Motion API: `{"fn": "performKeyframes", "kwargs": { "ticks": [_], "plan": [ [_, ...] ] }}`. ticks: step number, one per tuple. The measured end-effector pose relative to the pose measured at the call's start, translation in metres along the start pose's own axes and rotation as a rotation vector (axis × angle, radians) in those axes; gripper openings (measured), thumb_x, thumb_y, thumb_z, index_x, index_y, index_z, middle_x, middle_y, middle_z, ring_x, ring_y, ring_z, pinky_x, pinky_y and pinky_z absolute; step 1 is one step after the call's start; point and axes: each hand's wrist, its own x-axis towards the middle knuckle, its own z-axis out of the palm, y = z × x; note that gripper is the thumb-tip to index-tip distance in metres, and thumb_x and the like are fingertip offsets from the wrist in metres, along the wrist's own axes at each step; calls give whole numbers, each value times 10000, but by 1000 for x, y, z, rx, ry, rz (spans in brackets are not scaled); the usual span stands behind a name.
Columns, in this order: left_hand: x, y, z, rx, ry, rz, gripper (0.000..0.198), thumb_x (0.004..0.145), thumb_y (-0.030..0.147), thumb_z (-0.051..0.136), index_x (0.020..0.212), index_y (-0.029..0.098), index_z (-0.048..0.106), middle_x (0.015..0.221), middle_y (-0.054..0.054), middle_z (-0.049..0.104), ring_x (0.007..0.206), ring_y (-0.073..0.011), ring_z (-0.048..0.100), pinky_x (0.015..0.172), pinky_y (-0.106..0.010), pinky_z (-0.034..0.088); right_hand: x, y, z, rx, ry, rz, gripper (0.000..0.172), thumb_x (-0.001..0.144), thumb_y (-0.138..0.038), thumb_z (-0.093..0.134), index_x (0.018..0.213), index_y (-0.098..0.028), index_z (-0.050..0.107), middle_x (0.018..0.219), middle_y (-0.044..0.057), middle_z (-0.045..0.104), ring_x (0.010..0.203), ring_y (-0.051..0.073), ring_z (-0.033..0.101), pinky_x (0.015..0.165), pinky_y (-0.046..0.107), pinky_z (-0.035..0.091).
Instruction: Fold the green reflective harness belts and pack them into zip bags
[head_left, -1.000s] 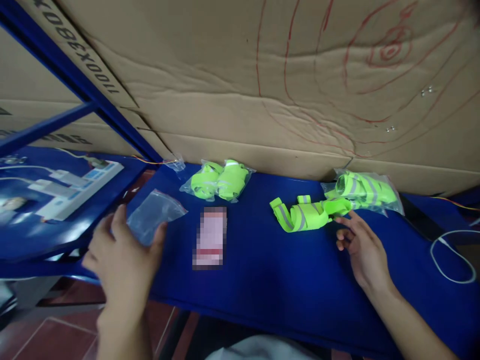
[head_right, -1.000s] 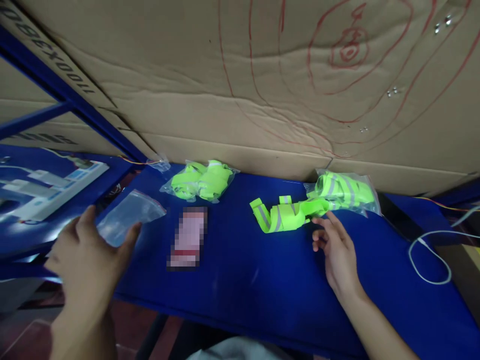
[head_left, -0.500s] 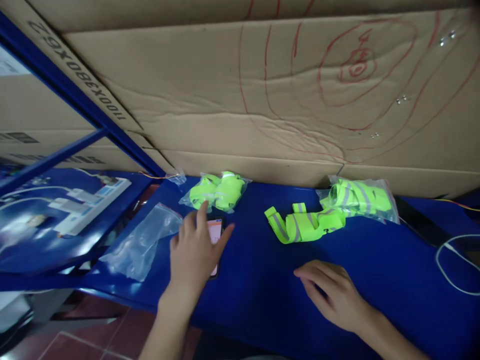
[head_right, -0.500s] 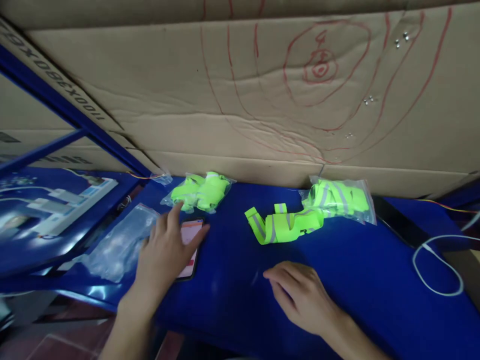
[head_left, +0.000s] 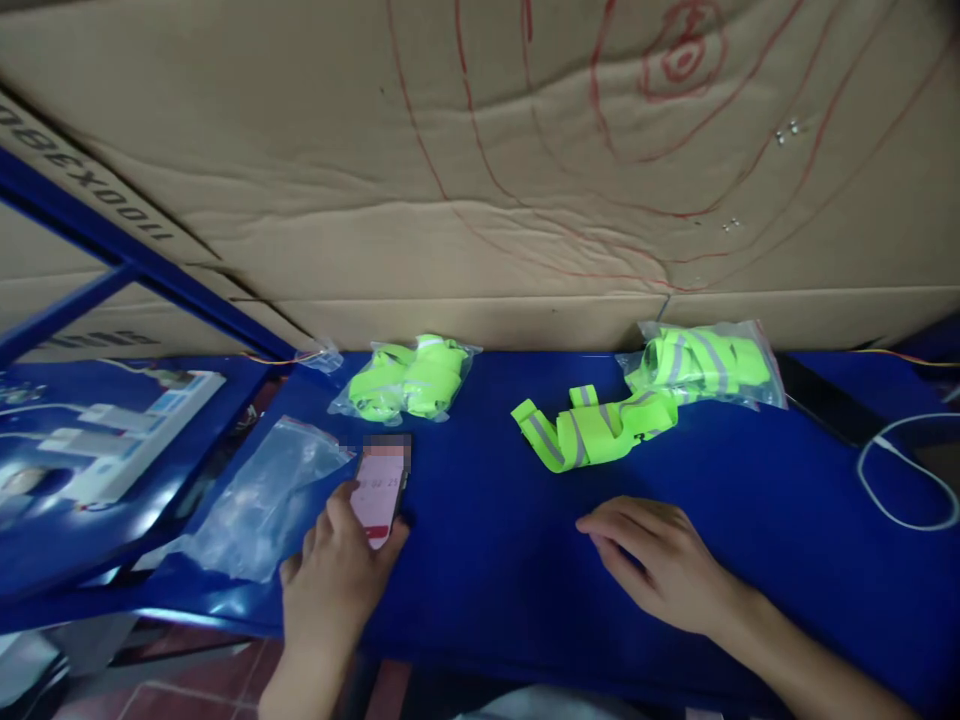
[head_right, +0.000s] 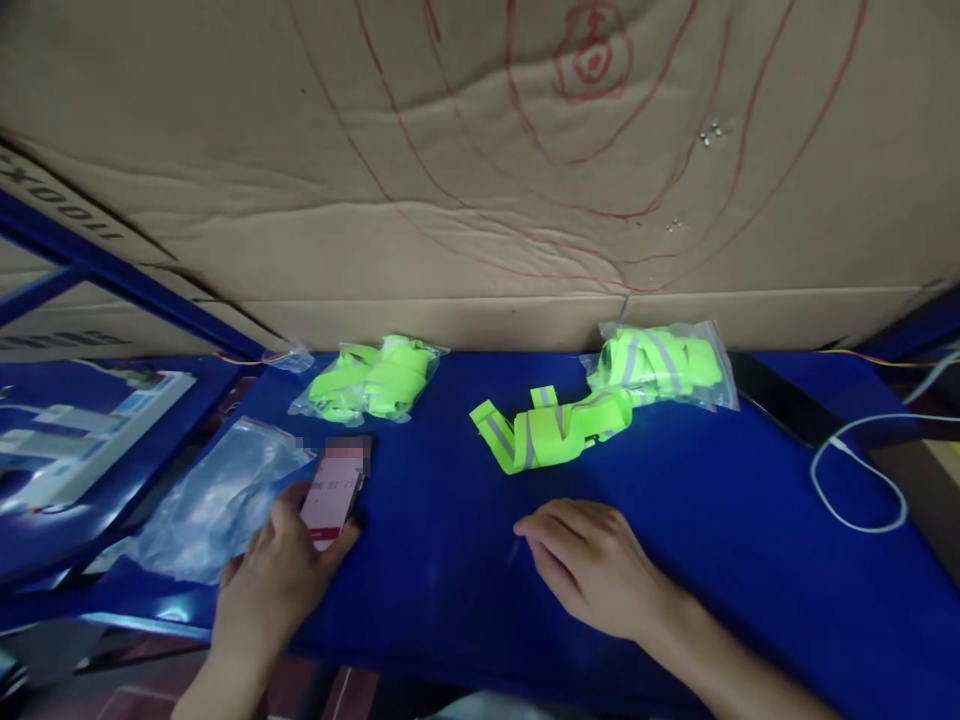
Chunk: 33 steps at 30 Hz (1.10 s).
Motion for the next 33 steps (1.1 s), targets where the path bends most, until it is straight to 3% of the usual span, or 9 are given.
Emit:
{"fn": "performKeyframes", "kwargs": {
  "ticks": [5,9,12,15,18,22,27,30,33],
  "plan": [
    [13,35,-15,-24,187,228,699,993,544,471,1556,153,336,1532,-228,511,1365,-407,550,1062,-594,478,1,-1,3,12,-6,23,219,1004,-117,512,1154,-222,632,1004,42,747,849,166,727,754,302,541],
    [73,97,-32,-67,302,336,759,982,543,521,1600,164,293,1616,-264,380,1460,-427,432,1136,-612,389,0,4,5,2,-20,23,218,1010,-128,506,1154,-221,641,1006,43,751,853,171,738,756,304,546],
    [122,133,-35,-76,236,304,799,899,448,663,1552,99,364,1473,-325,515,1355,-496,514,1080,-662,403,-1,7,6,-19,-28,19,215,1015,-136,496,1151,-215,643,987,46,749,841,179,737,752,310,549],
    [141,144,-30,-108,230,333,671,885,246,616,1495,44,423,1277,-312,646,1243,-469,602,1026,-637,454,-1,7,4,-29,-23,10,223,1015,-129,489,1151,-215,644,983,49,745,835,179,728,751,310,544],
    [127,133,-27,-182,252,462,631,871,124,546,1493,107,445,1317,-245,646,1275,-406,598,1052,-578,475,0,4,3,13,-6,53,234,1017,-132,489,1169,-220,644,963,46,735,811,164,706,726,293,531],
    [88,106,-34,-340,237,746,577,919,132,526,1482,224,444,1469,-112,591,1369,-263,556,1151,-439,465,2,4,4,230,18,284,258,1041,-241,530,1274,-237,639,1006,51,716,769,130,668,686,253,538],
    [43,92,-39,-561,261,1133,440,987,130,553,1390,302,521,1325,-63,657,1256,-216,628,1049,-386,542,6,5,5,600,203,538,372,1006,-397,627,1339,-232,624,1095,73,704,818,127,665,649,222,564],
    [26,93,-30,-573,172,1316,496,970,32,547,1388,297,526,1322,-65,640,1293,-190,582,1062,-350,509,10,2,5,787,216,621,381,962,-451,684,1257,-210,673,1034,66,709,766,121,649,570,199,549],
    [17,96,-20,-542,81,1369,532,959,-5,523,1406,285,521,1380,-82,586,1345,-192,520,1090,-357,466,13,1,8,903,178,735,333,934,-481,704,1081,-183,720,857,26,692,652,102,627,504,182,512]
  ]
}}
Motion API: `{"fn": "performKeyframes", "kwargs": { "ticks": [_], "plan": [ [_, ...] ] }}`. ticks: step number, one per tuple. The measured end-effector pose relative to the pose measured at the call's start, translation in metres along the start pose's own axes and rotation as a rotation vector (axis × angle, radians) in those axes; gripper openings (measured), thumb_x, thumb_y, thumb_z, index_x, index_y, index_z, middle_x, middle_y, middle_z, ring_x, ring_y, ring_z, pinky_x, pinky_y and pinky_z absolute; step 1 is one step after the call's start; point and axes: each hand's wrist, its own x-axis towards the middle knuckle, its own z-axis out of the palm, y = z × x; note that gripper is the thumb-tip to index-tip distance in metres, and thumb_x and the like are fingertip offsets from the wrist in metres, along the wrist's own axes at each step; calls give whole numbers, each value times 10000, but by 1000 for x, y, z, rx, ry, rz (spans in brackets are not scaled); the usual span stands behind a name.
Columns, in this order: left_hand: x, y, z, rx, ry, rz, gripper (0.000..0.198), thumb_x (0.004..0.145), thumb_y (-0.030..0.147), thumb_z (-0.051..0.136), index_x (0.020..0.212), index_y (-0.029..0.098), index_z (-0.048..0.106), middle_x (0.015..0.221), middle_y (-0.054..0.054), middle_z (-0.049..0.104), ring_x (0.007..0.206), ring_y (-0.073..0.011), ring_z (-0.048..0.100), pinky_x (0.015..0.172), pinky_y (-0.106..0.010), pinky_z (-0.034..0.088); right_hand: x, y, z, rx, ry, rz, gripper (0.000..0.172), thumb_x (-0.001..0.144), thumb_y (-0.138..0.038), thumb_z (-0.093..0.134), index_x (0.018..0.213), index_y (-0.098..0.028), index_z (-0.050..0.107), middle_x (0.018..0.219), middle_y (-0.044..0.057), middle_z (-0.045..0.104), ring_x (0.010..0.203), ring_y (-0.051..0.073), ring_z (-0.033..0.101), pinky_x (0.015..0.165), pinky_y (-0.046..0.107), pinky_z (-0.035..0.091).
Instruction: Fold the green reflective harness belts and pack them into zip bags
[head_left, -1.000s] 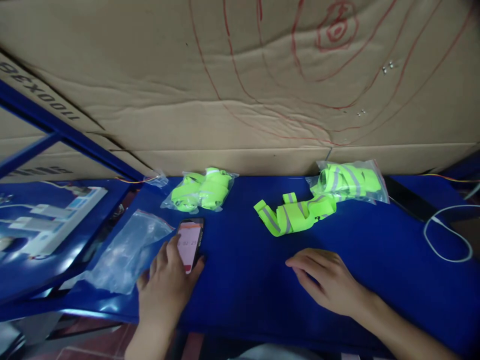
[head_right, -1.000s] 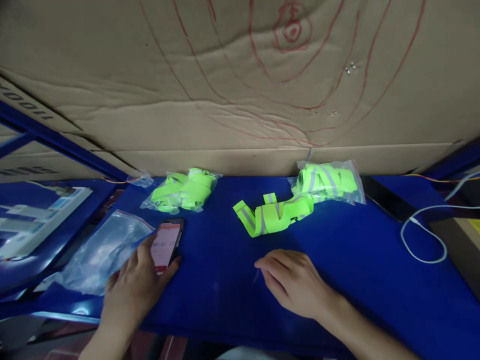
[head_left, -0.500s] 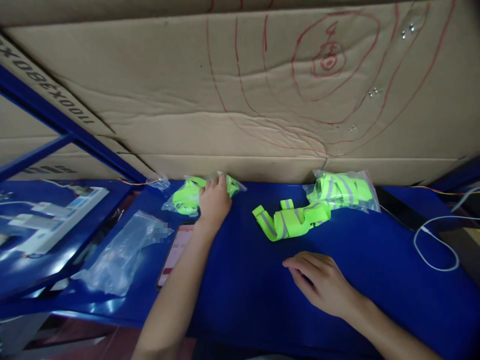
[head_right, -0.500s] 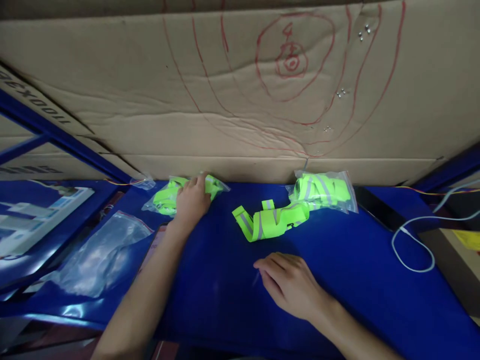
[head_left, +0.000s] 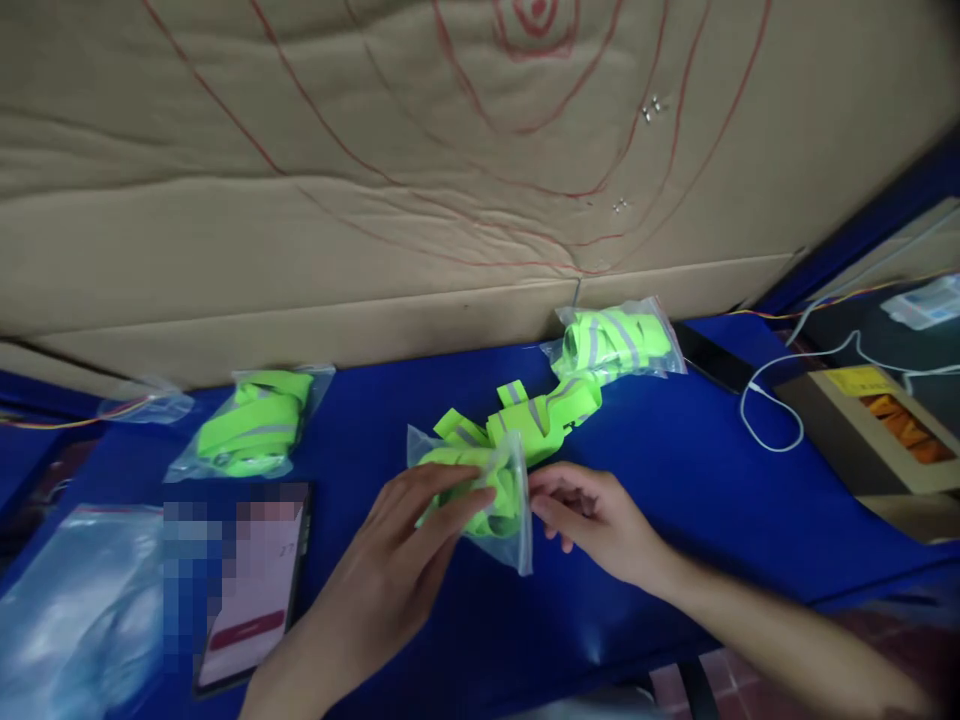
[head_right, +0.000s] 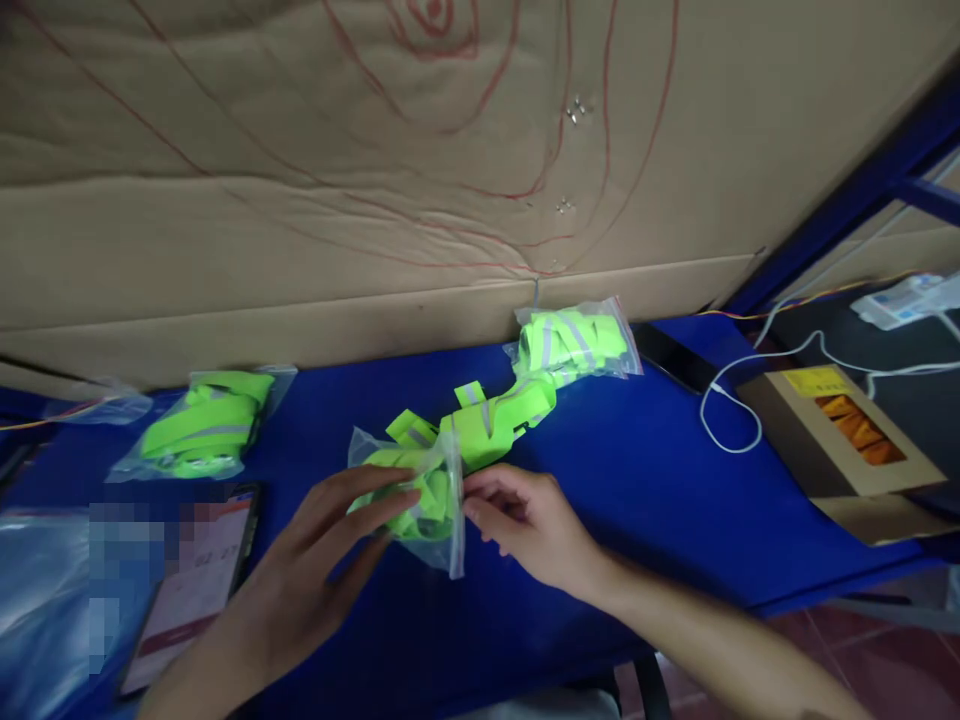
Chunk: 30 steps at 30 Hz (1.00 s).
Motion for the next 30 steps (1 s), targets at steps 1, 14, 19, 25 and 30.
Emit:
{"fn": "performKeyframes", "kwargs": {
  "ticks": [1,14,19,25,30],
  "plan": [
    [0,3,3,2,-18,-20,530,955,-4,514,1401,282,525,1407,-91,558,1359,-201,499,1090,-367,458,1,1,1,17,-5,49,334,920,-491,714,1026,-174,720,815,16,683,621,97,618,484,177,496],
    [1,58,44,389,267,-162,234,935,439,690,932,206,662,1030,-115,602,994,-279,553,885,-483,410,-2,3,7,-87,-160,-68,80,931,-250,709,941,-171,703,936,24,660,837,117,636,727,210,512],
    [-6,58,42,398,242,-201,125,936,318,721,1009,222,690,1105,-81,673,1043,-257,596,1005,-486,409,4,9,10,27,-194,-56,79,926,-241,722,932,-165,702,958,28,660,874,125,656,787,229,544],
    [-3,54,45,231,214,-262,216,999,117,545,1068,217,722,1305,-62,707,1190,-247,645,1209,-515,278,3,12,17,-181,-127,-119,93,939,-229,703,1001,-167,673,950,35,697,867,141,674,810,254,562],
    [0,51,42,229,189,-245,125,985,155,598,998,203,712,1282,-76,713,1190,-262,654,1197,-532,300,4,16,17,-131,-100,-30,128,965,-300,699,988,-174,683,881,11,697,797,116,673,749,218,548]
  ]
}}
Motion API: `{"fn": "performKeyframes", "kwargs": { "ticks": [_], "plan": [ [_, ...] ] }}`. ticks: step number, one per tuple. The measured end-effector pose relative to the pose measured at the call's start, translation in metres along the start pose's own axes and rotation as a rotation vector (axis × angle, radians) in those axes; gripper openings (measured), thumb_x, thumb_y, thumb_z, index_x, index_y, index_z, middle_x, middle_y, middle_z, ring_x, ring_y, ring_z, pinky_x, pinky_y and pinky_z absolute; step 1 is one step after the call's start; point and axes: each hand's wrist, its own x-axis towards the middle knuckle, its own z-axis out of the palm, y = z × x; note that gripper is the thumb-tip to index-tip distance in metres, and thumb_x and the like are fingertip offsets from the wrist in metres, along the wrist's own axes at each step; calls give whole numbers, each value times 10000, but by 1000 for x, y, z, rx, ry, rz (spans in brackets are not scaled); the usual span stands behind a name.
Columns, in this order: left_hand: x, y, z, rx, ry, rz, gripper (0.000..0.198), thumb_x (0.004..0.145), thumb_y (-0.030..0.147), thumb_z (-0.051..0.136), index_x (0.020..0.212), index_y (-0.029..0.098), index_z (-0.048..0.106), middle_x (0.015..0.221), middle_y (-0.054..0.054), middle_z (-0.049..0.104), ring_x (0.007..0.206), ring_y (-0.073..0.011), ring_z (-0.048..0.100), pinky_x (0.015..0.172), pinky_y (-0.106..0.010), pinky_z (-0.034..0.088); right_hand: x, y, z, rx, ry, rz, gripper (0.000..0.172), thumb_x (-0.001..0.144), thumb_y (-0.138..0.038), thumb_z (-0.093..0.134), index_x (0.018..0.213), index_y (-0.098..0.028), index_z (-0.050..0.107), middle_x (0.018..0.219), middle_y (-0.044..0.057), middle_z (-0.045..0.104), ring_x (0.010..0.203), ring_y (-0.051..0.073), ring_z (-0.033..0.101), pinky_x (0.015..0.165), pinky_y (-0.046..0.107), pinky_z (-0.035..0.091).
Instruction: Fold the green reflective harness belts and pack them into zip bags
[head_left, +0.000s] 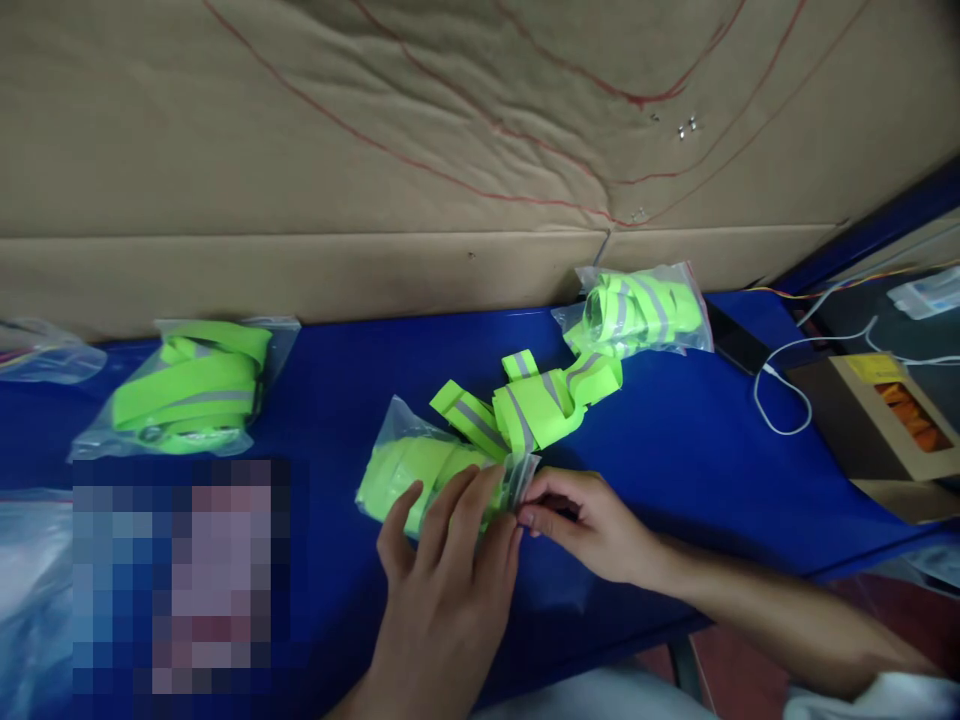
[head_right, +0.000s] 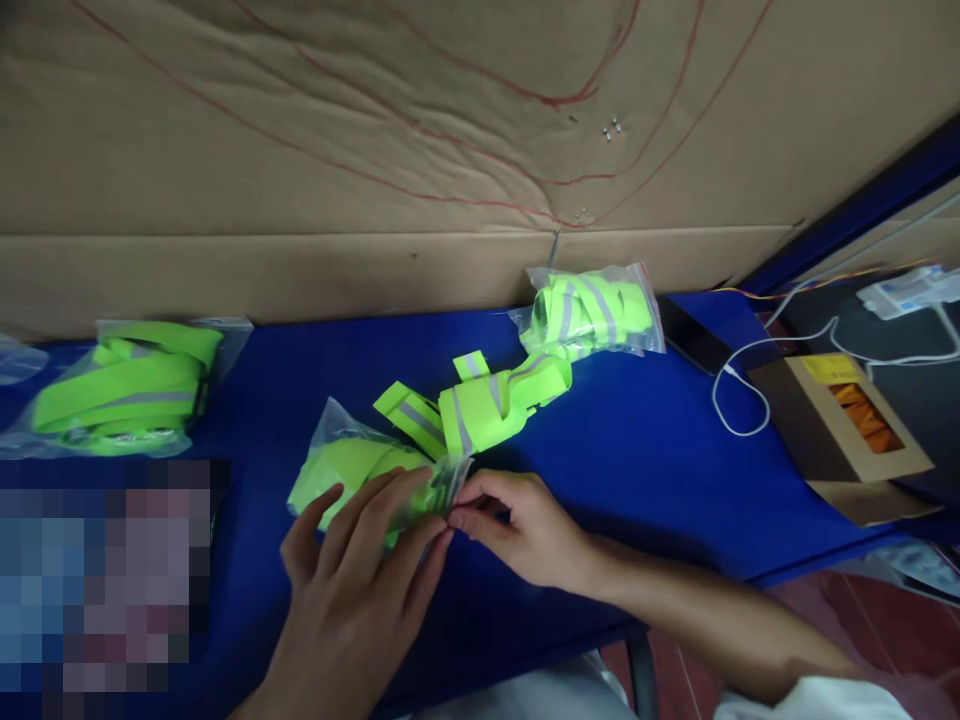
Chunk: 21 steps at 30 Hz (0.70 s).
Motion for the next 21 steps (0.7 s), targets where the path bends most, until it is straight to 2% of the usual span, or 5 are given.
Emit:
{"fn": "performKeyframes", "kwargs": {
  "ticks": [4,7,16,18,21],
  "plan": [
    [2,-2,-3,9,41,46,86,965,254,668,937,177,694,1245,-125,698,1169,-304,660,1110,-534,412,3,5,-2,136,-31,37,178,962,-335,708,949,-159,678,827,0,668,739,96,641,712,204,534],
    [3,-4,-4,12,91,89,87,919,220,732,944,148,690,1223,-154,678,1164,-322,661,1073,-535,469,3,5,-4,168,-36,2,166,967,-319,703,952,-156,672,844,3,666,754,92,636,726,200,532],
    [3,-6,-13,-144,83,66,108,907,94,676,997,154,674,1254,-143,631,1278,-292,607,1103,-490,520,-1,-8,-7,-109,-29,-306,55,979,-161,656,1019,-171,692,973,32,726,913,117,690,852,213,536],
    [1,-2,-13,-59,111,66,85,896,111,685,958,167,681,1211,-128,667,1233,-288,634,1147,-535,470,-2,-9,-5,-184,-6,-351,74,961,-139,663,1024,-176,677,977,35,726,909,126,692,850,226,533],
    [-1,7,-10,185,174,107,75,877,185,739,948,179,714,1158,-95,716,1173,-291,649,1262,-654,212,-3,-9,-2,-276,67,-400,95,921,-128,684,975,-194,643,926,19,716,853,129,671,800,237,514]
  ]
}}
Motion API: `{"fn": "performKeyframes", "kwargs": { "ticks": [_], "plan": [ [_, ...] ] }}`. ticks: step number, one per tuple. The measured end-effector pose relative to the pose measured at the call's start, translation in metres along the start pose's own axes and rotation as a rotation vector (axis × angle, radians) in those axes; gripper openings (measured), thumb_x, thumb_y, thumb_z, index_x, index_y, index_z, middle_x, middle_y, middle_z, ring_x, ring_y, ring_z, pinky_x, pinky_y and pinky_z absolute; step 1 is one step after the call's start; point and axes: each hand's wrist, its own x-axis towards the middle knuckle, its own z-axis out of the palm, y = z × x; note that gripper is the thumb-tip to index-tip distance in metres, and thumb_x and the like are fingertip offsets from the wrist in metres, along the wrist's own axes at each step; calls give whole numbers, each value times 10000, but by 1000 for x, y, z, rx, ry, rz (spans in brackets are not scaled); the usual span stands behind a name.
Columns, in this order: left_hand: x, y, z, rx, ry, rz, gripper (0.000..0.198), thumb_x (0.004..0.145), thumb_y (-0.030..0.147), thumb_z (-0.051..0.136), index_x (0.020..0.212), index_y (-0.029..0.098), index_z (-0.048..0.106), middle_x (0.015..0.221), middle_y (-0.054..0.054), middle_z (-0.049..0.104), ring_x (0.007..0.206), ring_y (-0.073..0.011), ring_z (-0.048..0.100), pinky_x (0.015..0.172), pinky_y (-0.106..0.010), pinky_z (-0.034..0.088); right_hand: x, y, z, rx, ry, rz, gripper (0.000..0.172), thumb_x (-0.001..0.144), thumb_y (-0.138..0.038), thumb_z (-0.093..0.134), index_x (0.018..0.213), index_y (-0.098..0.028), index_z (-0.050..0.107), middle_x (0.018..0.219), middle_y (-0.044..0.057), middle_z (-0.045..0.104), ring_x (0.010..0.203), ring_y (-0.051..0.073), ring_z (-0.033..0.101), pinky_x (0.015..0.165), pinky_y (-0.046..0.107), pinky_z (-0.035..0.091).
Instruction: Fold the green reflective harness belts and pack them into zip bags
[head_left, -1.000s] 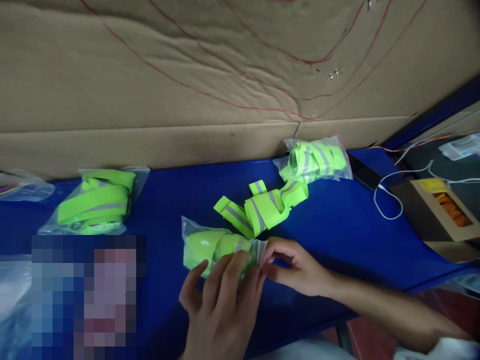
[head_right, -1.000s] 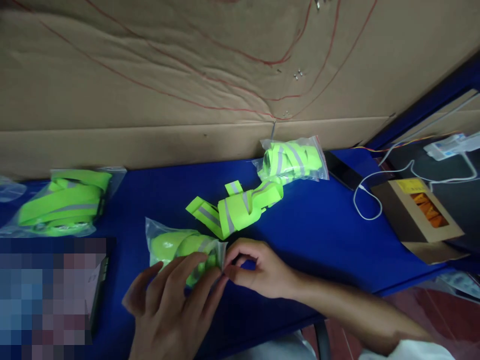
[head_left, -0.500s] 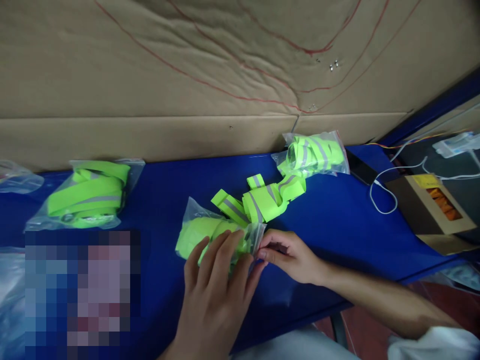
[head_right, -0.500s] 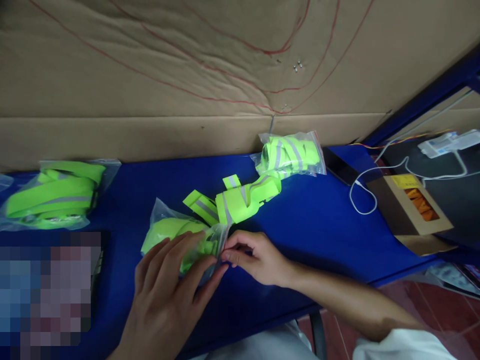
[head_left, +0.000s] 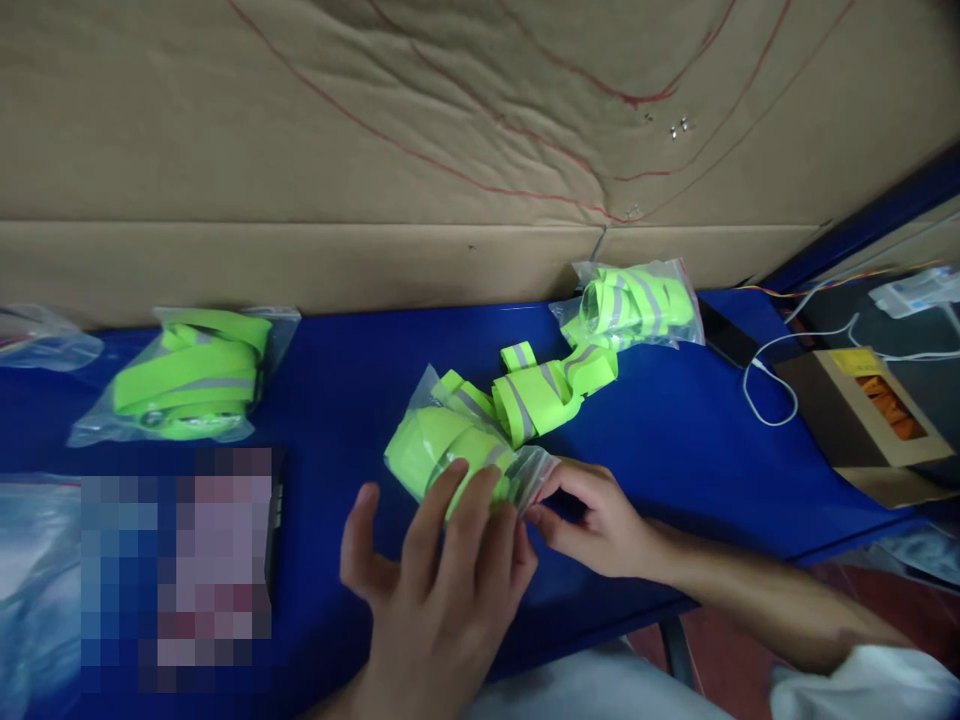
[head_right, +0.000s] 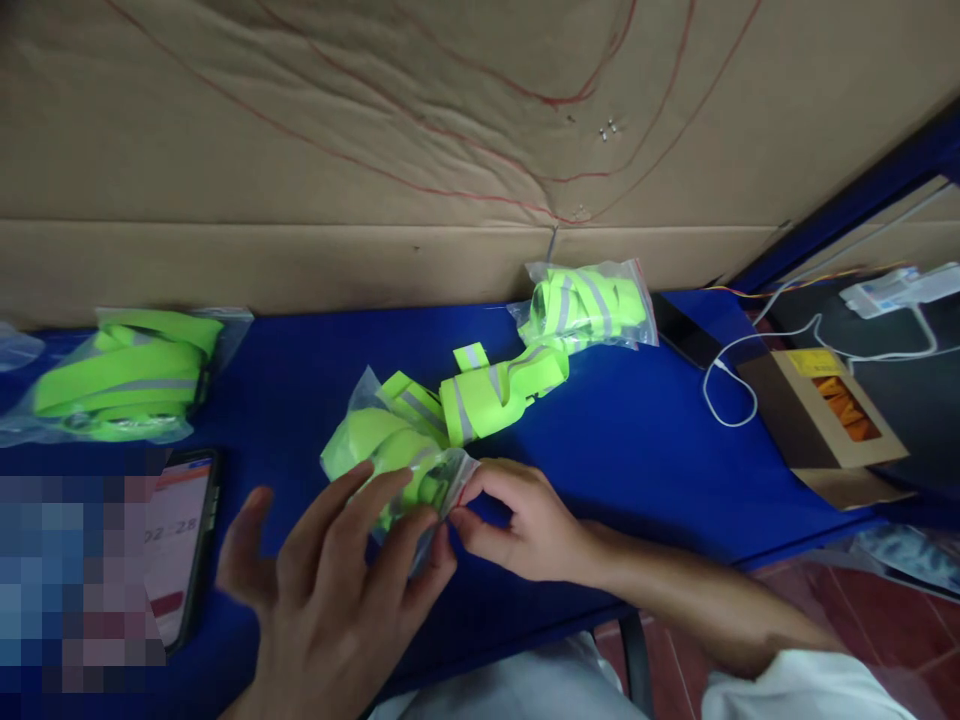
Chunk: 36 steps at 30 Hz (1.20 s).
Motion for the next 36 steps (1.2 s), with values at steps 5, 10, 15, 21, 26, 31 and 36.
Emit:
{"fn": "performKeyframes", "kwargs": {
  "ticks": [5,10,15,21,26,31,36],
  "plan": [
    [-3,7,2,46,-31,-8,39,908,195,692,925,203,726,1115,-74,725,1134,-264,626,1274,-587,179,-2,-4,4,-161,66,-69,147,860,-100,659,853,-214,568,781,-30,655,740,125,578,813,291,457],
    [-1,-6,-8,-49,134,-25,82,812,161,692,820,221,637,967,-42,645,938,-201,608,1149,-452,354,-3,3,6,-178,145,117,170,856,-130,640,774,-207,513,712,-36,572,682,116,515,650,239,399],
    [5,-22,-15,-271,84,-173,112,848,168,646,917,245,605,1075,-80,617,1028,-269,624,1010,-508,450,-2,8,1,-101,195,213,176,885,-149,630,764,-203,515,670,-55,540,584,83,482,555,202,378],
    [11,-72,16,-172,-306,93,853,820,583,773,1501,203,429,1640,-227,358,1475,-433,412,1159,-634,373,1,4,-8,-143,246,280,209,958,-269,624,780,-205,535,660,-44,533,578,90,486,555,210,398],
    [10,-89,34,-94,-340,83,748,847,359,773,1508,215,455,1480,-168,576,1390,-397,526,1107,-587,467,-2,6,-11,-207,253,243,252,907,-330,741,794,-207,552,675,-46,536,585,87,481,556,207,401],
    [10,-79,33,-183,-259,94,616,915,378,715,1454,180,492,1347,-167,643,1309,-358,582,1083,-521,511,-5,2,-16,-224,149,211,289,884,-369,787,1110,-215,694,740,-30,625,598,97,534,576,211,446],
    [9,-70,35,-222,-178,133,583,906,341,742,1406,144,515,1318,-190,637,1292,-334,582,1126,-499,479,-4,1,-21,-136,83,333,475,878,-391,789,1299,-232,637,859,-1,706,652,122,613,588,217,479]
  ]
}}
